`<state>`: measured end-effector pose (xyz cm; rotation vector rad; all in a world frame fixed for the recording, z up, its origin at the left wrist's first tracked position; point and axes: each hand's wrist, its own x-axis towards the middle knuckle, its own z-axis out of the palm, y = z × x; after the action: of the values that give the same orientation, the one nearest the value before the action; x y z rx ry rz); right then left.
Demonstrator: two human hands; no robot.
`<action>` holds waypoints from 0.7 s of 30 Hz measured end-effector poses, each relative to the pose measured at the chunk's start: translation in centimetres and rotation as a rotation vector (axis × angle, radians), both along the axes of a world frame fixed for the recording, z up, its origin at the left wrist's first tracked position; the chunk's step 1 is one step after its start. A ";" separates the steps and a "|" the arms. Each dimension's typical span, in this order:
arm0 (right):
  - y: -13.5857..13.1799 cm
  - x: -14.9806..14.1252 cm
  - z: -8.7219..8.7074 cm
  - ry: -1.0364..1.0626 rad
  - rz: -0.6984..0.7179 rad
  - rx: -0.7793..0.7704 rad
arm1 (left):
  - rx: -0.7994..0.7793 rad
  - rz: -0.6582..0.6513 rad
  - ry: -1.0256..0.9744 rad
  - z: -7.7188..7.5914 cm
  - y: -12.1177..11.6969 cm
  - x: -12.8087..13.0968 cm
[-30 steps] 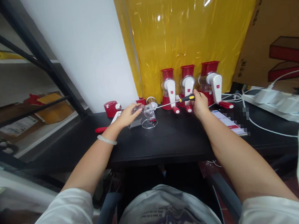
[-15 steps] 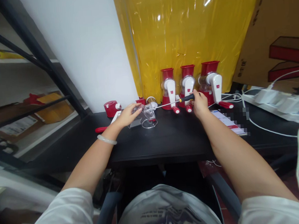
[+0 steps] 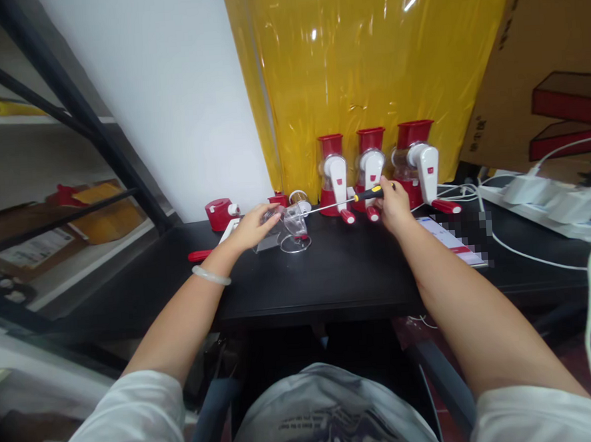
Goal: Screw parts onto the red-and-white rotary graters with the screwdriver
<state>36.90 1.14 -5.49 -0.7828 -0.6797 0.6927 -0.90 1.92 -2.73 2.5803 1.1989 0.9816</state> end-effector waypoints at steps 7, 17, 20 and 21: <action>0.1 0.0 0.3 0.069 0.060 -0.036 | 0.007 -0.004 0.006 0.1 -0.1 0.0; -0.5 -0.7 0.8 0.078 0.012 -0.055 | 0.001 -0.014 -0.008 0.2 -0.3 0.1; -0.5 -0.6 0.8 0.056 0.024 -0.052 | -0.005 -0.006 -0.001 0.2 -0.3 0.1; -0.6 -0.6 0.8 0.044 0.016 -0.053 | -0.005 -0.001 0.000 0.2 -0.3 0.1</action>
<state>36.33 0.56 -4.70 -0.8092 -0.6305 0.7427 -0.83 1.58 -2.53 2.5766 1.1991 0.9765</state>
